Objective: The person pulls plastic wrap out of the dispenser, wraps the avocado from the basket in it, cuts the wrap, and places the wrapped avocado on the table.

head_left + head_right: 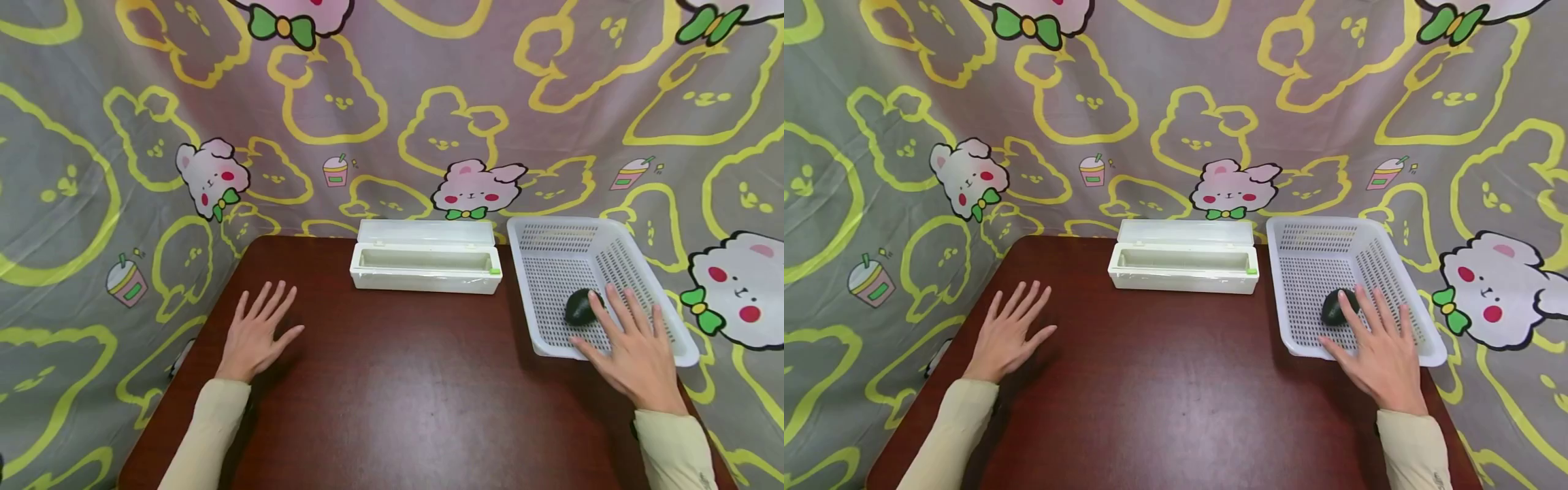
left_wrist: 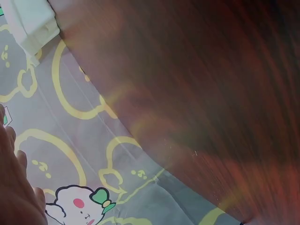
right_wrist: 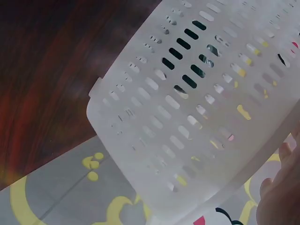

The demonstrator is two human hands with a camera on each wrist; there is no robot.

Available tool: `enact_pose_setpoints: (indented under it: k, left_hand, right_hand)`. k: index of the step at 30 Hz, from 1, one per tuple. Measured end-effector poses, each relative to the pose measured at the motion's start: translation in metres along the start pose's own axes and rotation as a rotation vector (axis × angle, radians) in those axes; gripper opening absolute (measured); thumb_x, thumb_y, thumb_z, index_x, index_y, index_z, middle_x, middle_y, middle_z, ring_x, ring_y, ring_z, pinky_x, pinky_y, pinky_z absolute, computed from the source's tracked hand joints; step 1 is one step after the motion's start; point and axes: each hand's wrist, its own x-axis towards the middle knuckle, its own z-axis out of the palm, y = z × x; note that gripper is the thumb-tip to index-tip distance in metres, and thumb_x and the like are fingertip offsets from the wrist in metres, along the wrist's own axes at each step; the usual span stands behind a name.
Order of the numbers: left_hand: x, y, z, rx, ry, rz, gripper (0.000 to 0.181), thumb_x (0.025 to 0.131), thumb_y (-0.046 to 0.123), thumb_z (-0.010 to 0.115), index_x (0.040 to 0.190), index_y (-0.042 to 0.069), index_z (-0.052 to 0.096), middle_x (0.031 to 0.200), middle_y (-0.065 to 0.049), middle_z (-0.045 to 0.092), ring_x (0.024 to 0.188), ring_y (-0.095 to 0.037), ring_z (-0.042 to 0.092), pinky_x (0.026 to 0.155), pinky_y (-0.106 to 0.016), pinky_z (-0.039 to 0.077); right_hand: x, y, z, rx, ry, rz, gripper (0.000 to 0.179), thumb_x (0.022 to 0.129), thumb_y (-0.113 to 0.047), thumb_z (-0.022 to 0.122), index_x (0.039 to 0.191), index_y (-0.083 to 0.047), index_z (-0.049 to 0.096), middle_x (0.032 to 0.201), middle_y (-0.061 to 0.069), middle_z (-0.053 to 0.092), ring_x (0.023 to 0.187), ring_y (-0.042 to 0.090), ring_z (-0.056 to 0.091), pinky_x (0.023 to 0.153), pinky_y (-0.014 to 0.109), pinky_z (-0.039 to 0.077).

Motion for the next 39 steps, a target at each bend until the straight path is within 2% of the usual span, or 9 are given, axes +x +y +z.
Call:
enact_pose_setpoints:
  k: [3, 8, 13, 17, 23, 28, 31, 36, 39]
  left_hand:
    - [0.003, 0.001, 0.002, -0.011, -0.006, -0.004, 0.085, 0.096, 0.06, 0.058, 0.167, 0.031, 0.02, 0.172, -0.006, 0.024, 0.159, -0.033, 0.022, 0.13, -0.055, -0.002]
    - [0.016, 0.01, 0.003, -0.078, -0.032, -0.028, 0.081, 0.1, 0.058, 0.055, 0.167, 0.033, 0.016, 0.171, -0.006, 0.027, 0.159, -0.03, 0.023, 0.128, -0.058, 0.011]
    - [0.035, 0.024, 0.007, -0.173, -0.104, -0.072, 0.076, 0.104, 0.064, 0.043, 0.167, 0.033, 0.015, 0.171, -0.004, 0.029, 0.157, -0.031, 0.028, 0.126, -0.059, 0.018]
    - [0.05, 0.035, 0.015, -0.255, -0.156, -0.096, 0.07, 0.107, 0.058, 0.043, 0.167, 0.031, 0.02, 0.167, -0.009, 0.038, 0.153, -0.035, 0.036, 0.122, -0.064, 0.025]
    - [0.067, 0.046, 0.029, -0.474, -0.171, -0.138, 0.061, 0.109, 0.059, 0.035, 0.162, 0.028, 0.038, 0.159, -0.011, 0.049, 0.144, -0.039, 0.047, 0.115, -0.066, 0.036]
    - [0.08, 0.054, 0.039, -0.696, -0.187, -0.201, 0.064, 0.108, 0.063, 0.034, 0.155, 0.023, 0.05, 0.158, -0.008, 0.051, 0.148, -0.033, 0.044, 0.121, -0.059, 0.034]
    - [0.089, 0.061, 0.045, -0.804, -0.201, -0.233, 0.065, 0.107, 0.063, 0.035, 0.152, 0.019, 0.054, 0.154, -0.007, 0.055, 0.144, -0.032, 0.049, 0.119, -0.056, 0.037]
    - [0.1, 0.069, 0.059, -0.963, -0.232, -0.3, 0.063, 0.109, 0.057, 0.036, 0.148, 0.012, 0.056, 0.146, -0.013, 0.06, 0.129, -0.034, 0.06, 0.109, -0.052, 0.048]
    - [0.105, 0.073, 0.064, -1.045, -0.237, -0.341, 0.059, 0.11, 0.053, 0.038, 0.143, 0.008, 0.059, 0.142, -0.015, 0.062, 0.125, -0.035, 0.062, 0.106, -0.051, 0.051]
  right_hand:
    - [0.003, -0.003, -0.001, 0.017, -0.007, 0.008, 0.096, 0.09, -0.065, 0.065, 0.166, -0.023, 0.024, 0.174, 0.009, 0.016, 0.163, 0.03, 0.004, 0.129, 0.057, -0.008]
    - [0.012, -0.015, -0.001, 0.074, -0.026, 0.023, 0.093, 0.094, -0.063, 0.062, 0.166, -0.019, 0.023, 0.173, 0.013, 0.018, 0.163, 0.029, 0.0, 0.129, 0.053, -0.011]
    - [0.024, -0.033, -0.002, 0.135, -0.031, 0.012, 0.09, 0.097, -0.059, 0.06, 0.166, -0.015, 0.023, 0.169, 0.019, 0.027, 0.161, 0.034, 0.012, 0.131, 0.048, -0.007]
    - [0.038, -0.05, 0.002, 0.17, -0.04, -0.01, 0.089, 0.098, -0.059, 0.058, 0.166, -0.012, 0.023, 0.166, 0.021, 0.032, 0.156, 0.041, 0.023, 0.131, 0.051, 0.003]
    - [0.056, -0.085, 0.011, 0.262, -0.02, -0.058, 0.087, 0.097, -0.055, 0.064, 0.164, -0.01, 0.03, 0.163, 0.021, 0.038, 0.151, 0.043, 0.032, 0.128, 0.055, 0.02]
    - [0.069, -0.116, 0.021, 0.319, -0.081, -0.065, 0.087, 0.096, -0.056, 0.065, 0.164, -0.014, 0.031, 0.163, 0.019, 0.039, 0.149, 0.043, 0.037, 0.119, 0.063, 0.031]
    - [0.075, -0.131, 0.03, 0.37, -0.136, -0.04, 0.085, 0.097, -0.056, 0.063, 0.165, -0.018, 0.029, 0.163, 0.019, 0.038, 0.148, 0.043, 0.039, 0.115, 0.066, 0.037]
    - [0.083, -0.153, 0.048, 0.467, -0.201, 0.01, 0.08, 0.101, -0.056, 0.058, 0.165, -0.019, 0.027, 0.163, 0.02, 0.039, 0.15, 0.042, 0.037, 0.114, 0.066, 0.038]
    - [0.088, -0.165, 0.058, 0.574, -0.217, 0.035, 0.075, 0.104, -0.053, 0.055, 0.164, -0.015, 0.03, 0.161, 0.019, 0.042, 0.149, 0.04, 0.039, 0.117, 0.063, 0.036]
